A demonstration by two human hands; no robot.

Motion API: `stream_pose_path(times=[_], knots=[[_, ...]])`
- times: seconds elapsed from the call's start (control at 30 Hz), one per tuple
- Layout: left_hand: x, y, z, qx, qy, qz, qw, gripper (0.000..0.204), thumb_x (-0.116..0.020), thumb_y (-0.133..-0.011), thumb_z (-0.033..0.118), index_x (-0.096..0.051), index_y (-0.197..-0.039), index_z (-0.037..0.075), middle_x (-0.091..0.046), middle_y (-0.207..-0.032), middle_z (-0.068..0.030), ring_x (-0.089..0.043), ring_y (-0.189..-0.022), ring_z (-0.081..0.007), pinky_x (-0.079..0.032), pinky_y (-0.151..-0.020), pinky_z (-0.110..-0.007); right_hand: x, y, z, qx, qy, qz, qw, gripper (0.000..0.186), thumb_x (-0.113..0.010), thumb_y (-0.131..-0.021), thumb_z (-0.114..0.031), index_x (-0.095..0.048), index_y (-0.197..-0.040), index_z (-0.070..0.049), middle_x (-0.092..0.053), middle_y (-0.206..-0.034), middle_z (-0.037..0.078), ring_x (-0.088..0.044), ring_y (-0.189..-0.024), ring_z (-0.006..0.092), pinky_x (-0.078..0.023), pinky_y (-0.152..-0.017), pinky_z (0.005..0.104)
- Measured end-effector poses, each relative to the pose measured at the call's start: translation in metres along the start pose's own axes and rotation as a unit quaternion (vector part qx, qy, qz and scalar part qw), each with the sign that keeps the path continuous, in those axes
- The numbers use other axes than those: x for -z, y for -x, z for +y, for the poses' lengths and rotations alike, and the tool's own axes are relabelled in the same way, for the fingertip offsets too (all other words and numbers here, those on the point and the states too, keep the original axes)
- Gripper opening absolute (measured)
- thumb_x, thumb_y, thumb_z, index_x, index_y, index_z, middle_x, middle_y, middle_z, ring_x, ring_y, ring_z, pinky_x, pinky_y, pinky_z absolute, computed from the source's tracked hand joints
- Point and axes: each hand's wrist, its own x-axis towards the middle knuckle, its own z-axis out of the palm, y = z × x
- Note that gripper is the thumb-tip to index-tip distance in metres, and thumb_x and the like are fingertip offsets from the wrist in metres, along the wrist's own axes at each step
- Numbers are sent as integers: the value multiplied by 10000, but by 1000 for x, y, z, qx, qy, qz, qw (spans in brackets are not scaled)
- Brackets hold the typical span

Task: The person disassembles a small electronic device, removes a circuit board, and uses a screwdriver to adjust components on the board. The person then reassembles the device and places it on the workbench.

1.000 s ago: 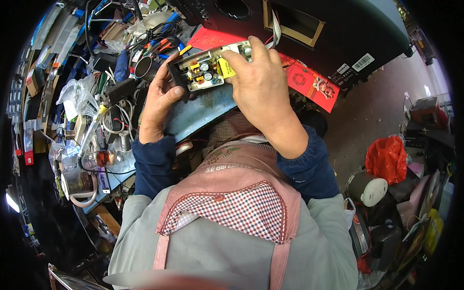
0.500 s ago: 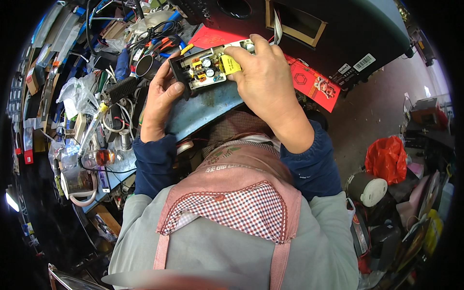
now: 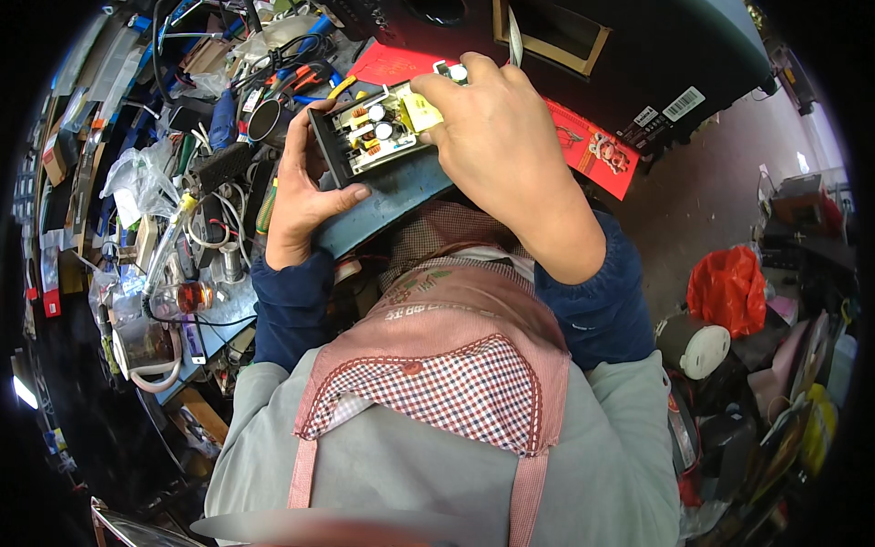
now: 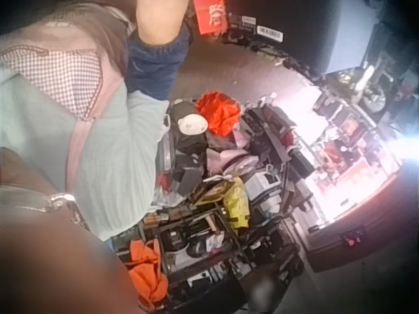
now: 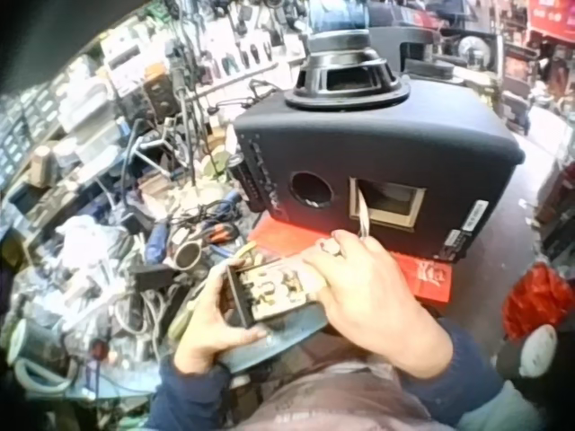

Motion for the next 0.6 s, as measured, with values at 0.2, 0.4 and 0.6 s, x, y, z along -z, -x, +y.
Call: stream_pose_path(times=[0.2, 0.4, 0.6], knots=[[1, -1, 3, -13, -57, 9, 998, 1052, -965, -610, 103, -467, -1537, 80, -644, -1410, -90, -695, -1123, -149, -560, -882, -273, -9, -8, 13, 29, -22, -4, 999, 431, -857, -806, -182, -779, -1224, -118, -711, -1093, 210, -696, -988, 402, -552, -911, 479], [1, 0, 4, -30, -65, 11, 997, 1033, -955, -610, 46, -469, -1522, 67, -645, -1416, -87, -711, -1089, -149, -585, -879, -293, -2, -7, 3, -5, -16, -33, 999, 469, -855, -805, -175, -772, -1263, -117, -708, -1235, 184, -680, -1103, 399, -540, -974, 468], [0, 1, 7, -15, -61, 8, 998, 1072, -987, -592, 48, -469, -1531, 53, -652, -1409, -85, -724, -966, -128, -599, -853, -299, -5, -3, 6, 2, -33, -2, 999, 440, -848, -817, -153, -767, -1247, -115, -705, -1174, 197, -674, -1041, 404, -548, -932, 481]])
